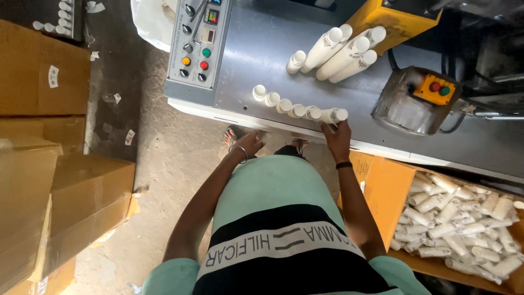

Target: The person takes white paper tubes from a machine, places them into plastic bags, and arranges them on the machine's work surface. They also handle and pack multiple tubes at a time into larger bags.

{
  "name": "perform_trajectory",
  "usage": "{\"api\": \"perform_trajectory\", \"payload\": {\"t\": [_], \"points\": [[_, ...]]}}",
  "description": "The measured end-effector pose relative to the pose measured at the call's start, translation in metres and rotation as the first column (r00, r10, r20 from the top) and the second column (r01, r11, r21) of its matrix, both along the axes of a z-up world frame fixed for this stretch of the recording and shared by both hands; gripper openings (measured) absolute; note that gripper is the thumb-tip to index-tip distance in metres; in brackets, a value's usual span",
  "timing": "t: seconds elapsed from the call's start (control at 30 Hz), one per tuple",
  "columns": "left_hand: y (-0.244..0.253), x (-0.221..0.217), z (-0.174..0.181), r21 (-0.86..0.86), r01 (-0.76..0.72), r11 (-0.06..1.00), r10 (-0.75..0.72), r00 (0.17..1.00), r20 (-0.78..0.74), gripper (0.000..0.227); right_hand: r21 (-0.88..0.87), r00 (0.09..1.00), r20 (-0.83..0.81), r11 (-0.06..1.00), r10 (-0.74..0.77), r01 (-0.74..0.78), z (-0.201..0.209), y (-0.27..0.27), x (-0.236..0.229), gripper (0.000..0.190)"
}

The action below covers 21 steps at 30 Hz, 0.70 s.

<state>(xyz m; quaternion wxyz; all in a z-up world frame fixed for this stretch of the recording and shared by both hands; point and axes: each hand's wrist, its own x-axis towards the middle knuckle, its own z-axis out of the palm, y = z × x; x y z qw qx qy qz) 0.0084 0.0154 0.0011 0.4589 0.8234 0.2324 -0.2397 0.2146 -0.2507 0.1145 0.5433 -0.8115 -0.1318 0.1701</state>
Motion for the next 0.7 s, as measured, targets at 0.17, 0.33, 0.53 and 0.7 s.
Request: {"api": "perform_trajectory", "payload": {"t": [0.17,0.33,0.53,0.7], "points": [[-0.001,-0.001,0.004,0.001,0.004,1.0,-0.004,1.0,0.009,0.05,-0.08,0.994,0.097,0.996,0.053,-0.046,0.021,0.013,-0.001,0.044],[-0.001,0.003,0.018,-0.014,0.007,1.0,-0.007,1.0,0.002,0.049,-0.164,0.986,0.159,0.986,0.055,-0.028,0.037,0.012,-0.001,0.053],[-0.003,0.004,0.011,-0.004,0.011,1.0,-0.011,1.0,0.017,0.048,-0.203,0.976,0.209,0.979,0.067,-0.024,0.058,0.007,-0.002,0.047],[-0.005,0.009,0.027,-0.022,0.0,1.0,-0.001,0.999,-0.049,0.046,-0.111,0.978,0.206,0.994,0.019,0.004,0.08,0.003,-0.006,0.043]]}}
